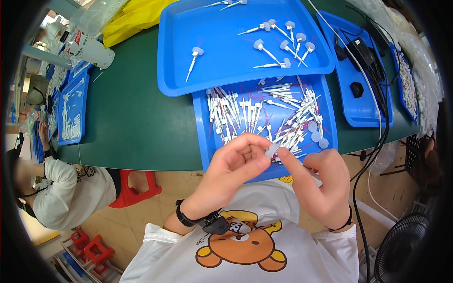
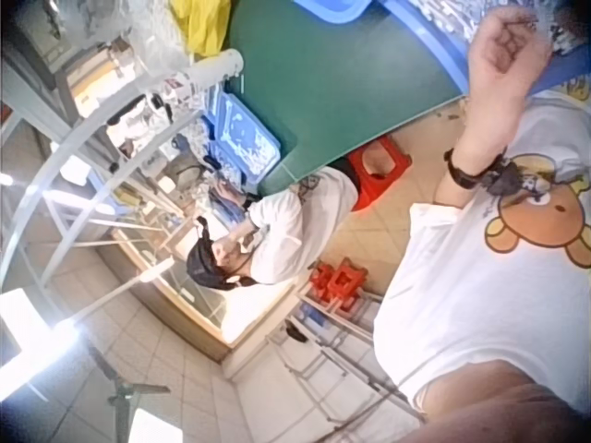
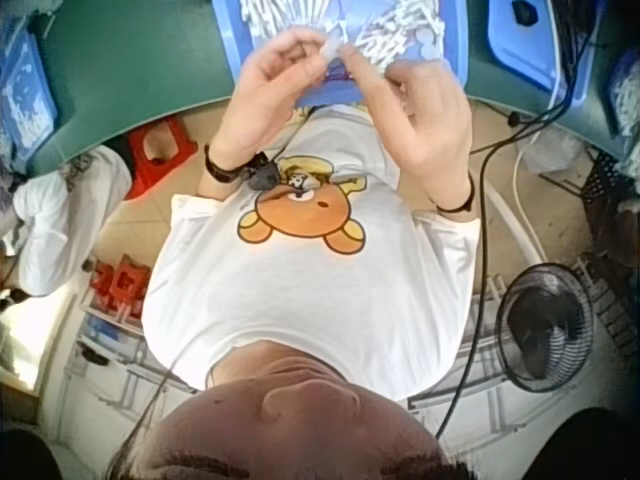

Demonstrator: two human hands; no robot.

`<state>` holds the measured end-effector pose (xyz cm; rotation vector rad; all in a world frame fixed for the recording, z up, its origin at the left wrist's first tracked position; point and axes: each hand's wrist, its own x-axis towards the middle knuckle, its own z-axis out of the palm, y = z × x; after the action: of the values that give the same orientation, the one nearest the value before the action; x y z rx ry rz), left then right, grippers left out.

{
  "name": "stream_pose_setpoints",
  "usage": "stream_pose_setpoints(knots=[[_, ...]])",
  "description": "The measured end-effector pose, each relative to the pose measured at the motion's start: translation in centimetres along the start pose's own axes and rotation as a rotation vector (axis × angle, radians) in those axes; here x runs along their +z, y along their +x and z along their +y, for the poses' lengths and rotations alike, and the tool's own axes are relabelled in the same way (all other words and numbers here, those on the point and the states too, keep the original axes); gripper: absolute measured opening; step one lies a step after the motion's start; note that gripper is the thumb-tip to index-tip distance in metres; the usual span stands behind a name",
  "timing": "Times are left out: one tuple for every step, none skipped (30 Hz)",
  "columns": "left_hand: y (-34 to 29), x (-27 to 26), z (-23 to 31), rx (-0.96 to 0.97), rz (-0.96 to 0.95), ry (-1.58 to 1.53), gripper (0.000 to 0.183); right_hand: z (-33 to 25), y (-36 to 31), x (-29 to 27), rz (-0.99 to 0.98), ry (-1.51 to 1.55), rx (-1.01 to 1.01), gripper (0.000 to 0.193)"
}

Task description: The person repeatedly picks small white cylindrical components and thin rods from a blue tray, aligns them, and presses them together by hand. The assembled units are placed into a second blue tray. The person continues this one-at-a-time assembly throughout the clip.

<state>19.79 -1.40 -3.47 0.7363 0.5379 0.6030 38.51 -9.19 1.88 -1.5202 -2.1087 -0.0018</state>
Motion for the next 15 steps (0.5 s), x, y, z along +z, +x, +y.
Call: stream_pose_setpoints(knots=[[0.0,0.3,0.1,0.01,0.042,0.095,0.028,0.0,0.0,-0.1,-0.004,-0.021,-0.019,0.061],[0.1,0.5,0.1,0.047,0.029,0.121,0.029,0.0,0.1,0.0,0.022,0.029,-0.014,0.059],[0.1,0.7,0.1,0.084,0.016,0.147,0.031,0.0,0.2,0.3,0.048,0.08,-0.01,0.057],[0.1,0.7,0.1,0.123,0.005,0.171,0.032,0.0,0.2,0.6,0.073,0.131,-0.008,0.055],[0.1,0.7,0.2,0.157,-0.005,0.21,0.033,0.1,0.0,0.8,0.096,0.163,-0.009,0.051],[0.0,0.6,0.3,0.192,-0.015,0.248,0.033,0.3,-0.2,0.9,0.119,0.196,-0.011,0.047],[-0.1,0.5,0.4,0.226,-0.024,0.288,0.034,0.4,-0.4,1.0,0.144,0.231,-0.013,0.045],[-0.1,0.4,0.6,0.262,-0.03,0.351,0.034,0.5,-0.5,0.9,0.132,0.266,0.004,0.043],[-0.1,0.4,0.9,0.299,-0.036,0.413,0.034,0.5,-0.7,0.6,0.12,0.3,0.021,0.04],[-0.1,0.3,1.2,0.334,-0.044,0.474,0.035,0.5,-0.7,0.4,0.108,0.333,0.04,0.038],[-0.1,0.3,1.4,0.355,-0.041,0.522,0.034,0.5,-0.7,0.4,0.106,0.343,0.043,0.037],[-0.1,0.2,1.5,0.377,-0.038,0.569,0.034,0.6,-0.7,0.4,0.104,0.354,0.046,0.036],[-0.2,0.2,1.6,0.4,-0.033,0.616,0.034,0.6,-0.7,0.4,0.1,0.364,0.046,0.035],[-0.3,0.2,1.6,0.411,-0.017,0.612,0.034,0.6,-0.6,0.4,0.099,0.369,0.04,0.035],[-0.4,0.3,1.4,0.422,-0.002,0.608,0.034,0.7,-0.5,0.4,0.097,0.373,0.035,0.034]])
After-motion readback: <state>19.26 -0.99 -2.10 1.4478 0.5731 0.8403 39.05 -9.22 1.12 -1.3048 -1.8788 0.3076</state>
